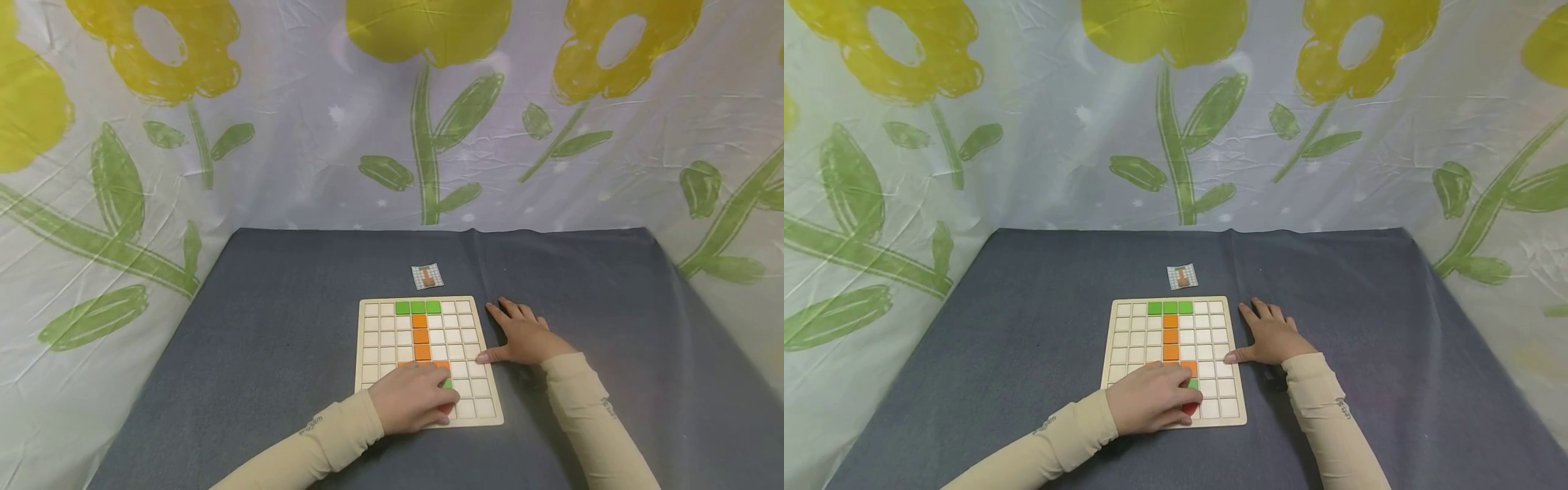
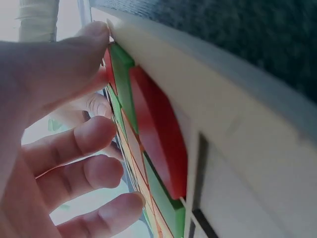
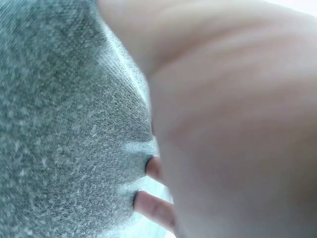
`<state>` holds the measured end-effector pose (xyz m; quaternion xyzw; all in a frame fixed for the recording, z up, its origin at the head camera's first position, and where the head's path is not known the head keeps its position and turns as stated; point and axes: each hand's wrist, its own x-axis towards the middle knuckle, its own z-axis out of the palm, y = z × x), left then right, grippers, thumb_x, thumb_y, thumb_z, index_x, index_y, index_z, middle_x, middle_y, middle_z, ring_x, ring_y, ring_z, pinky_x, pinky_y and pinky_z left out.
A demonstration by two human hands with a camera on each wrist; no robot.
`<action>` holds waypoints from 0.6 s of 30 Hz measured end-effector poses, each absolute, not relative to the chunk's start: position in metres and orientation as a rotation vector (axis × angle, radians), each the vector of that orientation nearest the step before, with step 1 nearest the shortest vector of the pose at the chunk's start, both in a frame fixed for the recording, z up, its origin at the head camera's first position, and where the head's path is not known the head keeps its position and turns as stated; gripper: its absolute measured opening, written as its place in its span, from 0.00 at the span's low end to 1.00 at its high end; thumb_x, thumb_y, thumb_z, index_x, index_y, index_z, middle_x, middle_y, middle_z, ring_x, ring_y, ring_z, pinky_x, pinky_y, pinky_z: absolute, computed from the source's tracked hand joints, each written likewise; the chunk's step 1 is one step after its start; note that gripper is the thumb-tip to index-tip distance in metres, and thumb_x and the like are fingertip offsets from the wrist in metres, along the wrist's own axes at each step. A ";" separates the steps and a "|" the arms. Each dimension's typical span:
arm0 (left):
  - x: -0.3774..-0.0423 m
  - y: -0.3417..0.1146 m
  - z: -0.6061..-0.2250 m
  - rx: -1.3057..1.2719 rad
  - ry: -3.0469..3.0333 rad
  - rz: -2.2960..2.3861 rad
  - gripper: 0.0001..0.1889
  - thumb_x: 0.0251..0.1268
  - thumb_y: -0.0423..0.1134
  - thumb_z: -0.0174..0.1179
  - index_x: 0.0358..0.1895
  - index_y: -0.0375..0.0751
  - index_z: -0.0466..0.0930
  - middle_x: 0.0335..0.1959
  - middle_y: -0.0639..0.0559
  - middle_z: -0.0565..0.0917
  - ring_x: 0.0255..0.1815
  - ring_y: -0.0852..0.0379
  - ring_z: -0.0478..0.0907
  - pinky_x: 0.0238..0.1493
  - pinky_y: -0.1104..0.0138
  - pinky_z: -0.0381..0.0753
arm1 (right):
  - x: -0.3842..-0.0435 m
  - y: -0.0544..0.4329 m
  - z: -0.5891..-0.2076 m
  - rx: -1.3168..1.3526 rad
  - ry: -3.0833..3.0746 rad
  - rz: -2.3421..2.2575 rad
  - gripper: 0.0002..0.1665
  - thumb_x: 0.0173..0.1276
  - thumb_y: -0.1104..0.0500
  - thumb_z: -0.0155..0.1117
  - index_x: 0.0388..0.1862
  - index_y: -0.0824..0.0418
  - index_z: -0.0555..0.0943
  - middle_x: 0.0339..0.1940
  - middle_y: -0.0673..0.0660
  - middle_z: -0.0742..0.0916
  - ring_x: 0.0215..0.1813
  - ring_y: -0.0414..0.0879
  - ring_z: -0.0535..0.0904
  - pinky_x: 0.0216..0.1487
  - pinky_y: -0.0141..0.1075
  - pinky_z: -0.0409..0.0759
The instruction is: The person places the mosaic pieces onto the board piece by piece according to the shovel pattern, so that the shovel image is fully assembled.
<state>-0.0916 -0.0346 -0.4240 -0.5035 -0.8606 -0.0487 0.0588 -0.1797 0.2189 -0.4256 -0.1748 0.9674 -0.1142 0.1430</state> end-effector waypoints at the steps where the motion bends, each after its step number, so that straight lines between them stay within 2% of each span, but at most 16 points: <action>1: -0.092 -0.035 -0.424 -1.526 -2.609 -0.150 0.09 0.63 0.54 0.61 0.41 0.58 0.81 0.30 0.61 0.72 0.28 0.67 0.64 0.30 0.74 0.65 | -0.180 0.219 -0.426 -0.505 2.790 -0.326 0.67 0.47 0.25 0.66 0.76 0.61 0.55 0.75 0.70 0.58 0.72 0.69 0.53 0.62 0.67 0.58; 12: -0.091 -0.036 -0.429 -1.507 -2.599 -0.200 0.07 0.63 0.54 0.61 0.35 0.59 0.78 0.28 0.63 0.69 0.26 0.68 0.63 0.26 0.76 0.58 | -0.179 0.222 -0.426 -0.506 2.780 -0.332 0.67 0.47 0.25 0.65 0.76 0.61 0.55 0.75 0.70 0.57 0.72 0.70 0.52 0.62 0.68 0.57; 18: -0.092 -0.039 -0.428 -1.530 -2.625 -0.291 0.10 0.65 0.55 0.59 0.42 0.58 0.79 0.27 0.62 0.67 0.25 0.68 0.60 0.23 0.77 0.55 | -0.178 0.223 -0.428 -0.498 2.779 -0.315 0.67 0.47 0.24 0.65 0.76 0.61 0.54 0.75 0.70 0.57 0.72 0.70 0.52 0.62 0.69 0.57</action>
